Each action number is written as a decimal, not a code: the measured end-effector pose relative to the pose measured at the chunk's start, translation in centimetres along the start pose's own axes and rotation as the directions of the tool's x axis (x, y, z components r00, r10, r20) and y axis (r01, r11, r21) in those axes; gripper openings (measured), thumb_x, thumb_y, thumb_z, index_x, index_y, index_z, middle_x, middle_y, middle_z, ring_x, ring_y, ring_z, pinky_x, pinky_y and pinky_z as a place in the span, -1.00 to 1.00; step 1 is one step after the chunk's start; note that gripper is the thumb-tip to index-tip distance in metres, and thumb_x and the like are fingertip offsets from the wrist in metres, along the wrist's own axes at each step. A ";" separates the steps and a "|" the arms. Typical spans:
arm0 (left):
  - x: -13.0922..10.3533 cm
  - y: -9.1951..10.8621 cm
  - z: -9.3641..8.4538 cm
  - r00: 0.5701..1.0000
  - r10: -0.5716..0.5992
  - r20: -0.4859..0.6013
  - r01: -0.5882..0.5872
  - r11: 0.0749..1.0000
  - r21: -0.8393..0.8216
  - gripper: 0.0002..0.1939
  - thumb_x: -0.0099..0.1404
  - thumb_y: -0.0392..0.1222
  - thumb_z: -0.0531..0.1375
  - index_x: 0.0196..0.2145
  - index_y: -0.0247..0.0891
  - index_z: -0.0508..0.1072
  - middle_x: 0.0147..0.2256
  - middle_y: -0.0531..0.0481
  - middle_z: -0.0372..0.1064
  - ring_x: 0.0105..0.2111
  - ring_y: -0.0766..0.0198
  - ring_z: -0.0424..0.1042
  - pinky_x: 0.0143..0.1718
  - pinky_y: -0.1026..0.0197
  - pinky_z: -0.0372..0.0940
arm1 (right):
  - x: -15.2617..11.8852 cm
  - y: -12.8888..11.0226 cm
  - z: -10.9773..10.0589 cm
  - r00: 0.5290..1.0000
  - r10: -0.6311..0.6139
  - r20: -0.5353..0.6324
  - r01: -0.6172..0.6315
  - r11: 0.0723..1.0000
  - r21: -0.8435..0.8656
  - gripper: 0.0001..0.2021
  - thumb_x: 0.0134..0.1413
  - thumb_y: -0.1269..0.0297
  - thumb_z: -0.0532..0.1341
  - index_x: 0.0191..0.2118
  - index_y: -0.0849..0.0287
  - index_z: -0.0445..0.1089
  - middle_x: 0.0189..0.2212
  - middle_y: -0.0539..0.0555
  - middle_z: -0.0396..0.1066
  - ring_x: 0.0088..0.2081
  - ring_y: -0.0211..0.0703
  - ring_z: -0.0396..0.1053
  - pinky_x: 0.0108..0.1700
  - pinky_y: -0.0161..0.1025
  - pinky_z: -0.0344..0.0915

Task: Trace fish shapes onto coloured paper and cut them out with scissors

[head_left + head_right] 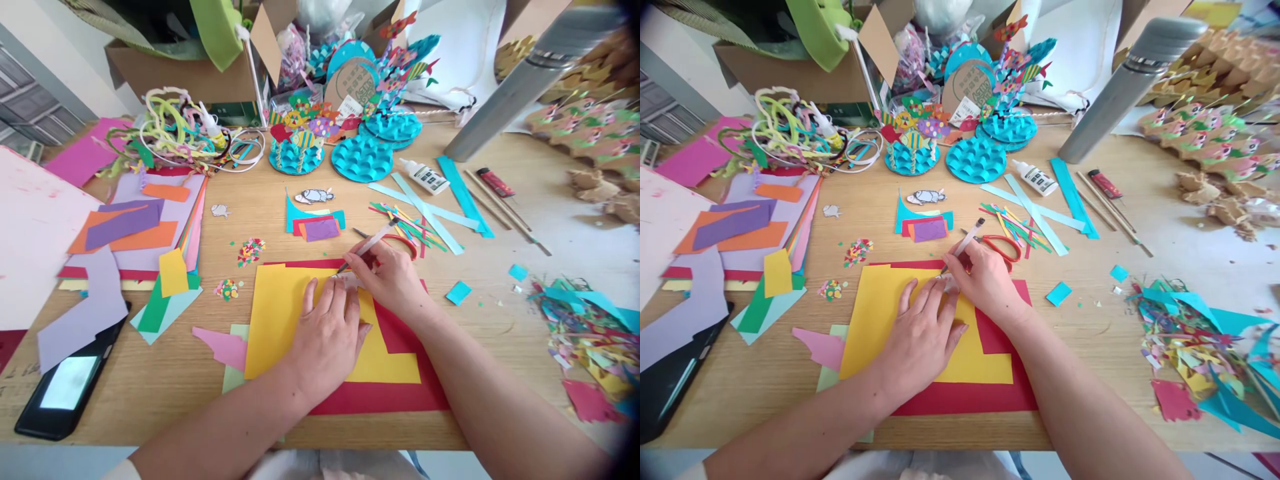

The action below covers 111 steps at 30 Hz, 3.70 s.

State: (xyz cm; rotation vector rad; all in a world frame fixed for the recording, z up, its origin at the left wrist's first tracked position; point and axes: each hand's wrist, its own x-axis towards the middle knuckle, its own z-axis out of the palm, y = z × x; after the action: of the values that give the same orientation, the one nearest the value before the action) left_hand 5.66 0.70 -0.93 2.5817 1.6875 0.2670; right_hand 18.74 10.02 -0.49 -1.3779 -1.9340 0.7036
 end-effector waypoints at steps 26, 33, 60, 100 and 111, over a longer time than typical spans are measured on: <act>0.0 0.1 -0.3 0.999 0.010 -0.036 -0.009 0.999 0.039 -0.57 0.41 -0.08 0.00 0.10 -0.40 0.33 0.15 -0.30 0.25 0.09 0.03 0.25 0.08 -0.08 0.17 | -0.5 -0.2 0.7 1.000 -0.004 0.019 0.003 0.997 0.075 -0.83 0.15 0.20 0.19 -0.36 0.18 0.39 -0.44 0.06 0.48 -0.53 -0.27 0.31 -0.46 -0.31 0.26; -0.1 0.0 0.0 0.999 0.011 -0.040 -0.010 1.000 0.025 -0.58 0.42 -0.07 0.00 0.08 -0.40 0.34 0.13 -0.31 0.26 0.18 0.02 0.18 0.16 -0.09 0.10 | -0.5 -0.3 0.5 1.000 0.001 -0.005 0.000 0.999 0.050 -0.85 0.14 0.22 0.18 -0.39 0.17 0.35 -0.52 0.02 0.42 -0.59 -0.29 0.26 -0.54 -0.32 0.18; 0.0 0.0 0.4 0.999 0.013 -0.030 -0.012 1.000 0.023 -0.52 0.45 -0.07 -0.06 0.19 -0.41 0.25 0.23 -0.21 0.18 0.16 0.01 0.21 0.07 -0.03 0.16 | 0.3 0.1 -0.8 1.000 -0.012 0.028 0.012 1.000 0.019 -0.88 0.06 0.30 0.18 -0.46 0.19 0.37 -0.58 -0.02 0.35 -0.56 -0.29 0.24 -0.47 -0.32 0.18; 0.8 -0.3 0.7 0.994 0.075 -0.078 -0.075 0.997 0.011 -0.60 0.39 -0.10 0.04 0.06 -0.44 0.34 0.11 -0.28 0.30 0.10 -0.02 0.27 0.13 -0.05 0.19 | 0.0 1.5 -1.9 1.000 -0.018 0.019 0.016 0.997 0.073 -0.91 0.02 0.40 0.16 -0.47 0.21 0.34 -0.52 0.04 0.38 -0.56 -0.26 0.31 -0.48 -0.29 0.17; 0.9 -0.3 0.6 0.996 0.074 -0.051 -0.075 0.997 -0.013 -0.60 0.41 -0.10 0.01 0.07 -0.42 0.33 0.13 -0.27 0.28 0.14 -0.01 0.23 0.20 -0.09 0.10 | -0.1 1.4 -2.0 1.000 -0.002 0.021 0.001 0.998 0.067 -0.92 0.02 0.37 0.15 -0.45 0.19 0.33 -0.55 0.03 0.36 -0.54 -0.24 0.30 -0.45 -0.29 0.19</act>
State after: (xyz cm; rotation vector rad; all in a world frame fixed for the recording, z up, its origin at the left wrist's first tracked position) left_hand 5.84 1.71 -1.47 2.6522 1.6004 0.3502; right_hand 21.15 10.44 -0.31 -1.3334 -1.9101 0.7777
